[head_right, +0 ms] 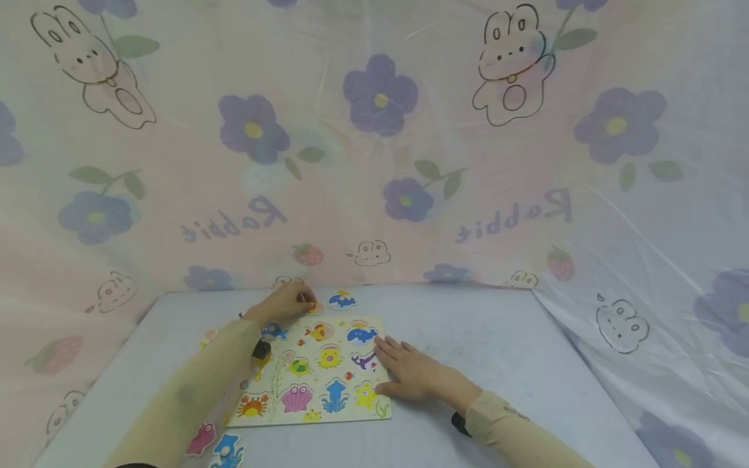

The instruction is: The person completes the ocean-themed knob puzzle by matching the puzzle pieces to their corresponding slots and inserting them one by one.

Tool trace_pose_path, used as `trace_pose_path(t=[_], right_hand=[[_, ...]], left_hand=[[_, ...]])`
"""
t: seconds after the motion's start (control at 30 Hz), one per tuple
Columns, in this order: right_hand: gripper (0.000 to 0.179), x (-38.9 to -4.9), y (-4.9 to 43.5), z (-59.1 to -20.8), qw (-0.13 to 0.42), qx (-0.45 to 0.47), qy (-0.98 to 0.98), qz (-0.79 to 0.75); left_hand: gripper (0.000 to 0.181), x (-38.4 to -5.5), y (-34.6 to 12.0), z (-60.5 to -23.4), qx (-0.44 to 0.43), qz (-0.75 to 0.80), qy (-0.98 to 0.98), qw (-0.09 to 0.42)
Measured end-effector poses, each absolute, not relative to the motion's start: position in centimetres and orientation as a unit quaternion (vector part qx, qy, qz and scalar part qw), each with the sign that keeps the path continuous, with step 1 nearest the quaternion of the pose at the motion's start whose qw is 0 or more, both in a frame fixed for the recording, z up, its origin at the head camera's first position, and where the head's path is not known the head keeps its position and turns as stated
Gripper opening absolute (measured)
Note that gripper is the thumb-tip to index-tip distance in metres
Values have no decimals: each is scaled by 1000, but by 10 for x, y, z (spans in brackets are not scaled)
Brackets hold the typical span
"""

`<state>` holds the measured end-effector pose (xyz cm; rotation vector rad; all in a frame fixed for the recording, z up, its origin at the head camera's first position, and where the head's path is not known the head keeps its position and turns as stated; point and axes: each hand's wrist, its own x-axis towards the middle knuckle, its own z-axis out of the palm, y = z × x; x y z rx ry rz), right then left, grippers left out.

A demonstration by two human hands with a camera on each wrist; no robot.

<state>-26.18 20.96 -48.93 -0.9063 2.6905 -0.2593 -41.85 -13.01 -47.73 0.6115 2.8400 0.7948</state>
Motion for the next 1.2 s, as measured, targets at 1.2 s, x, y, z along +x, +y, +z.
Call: trace_pose_path(t=[1.2], right_hand=[[91,-261,210,-488,145,-321,931,-94]], left_hand=[[4,-374,-119,-457,293,217,931,30]])
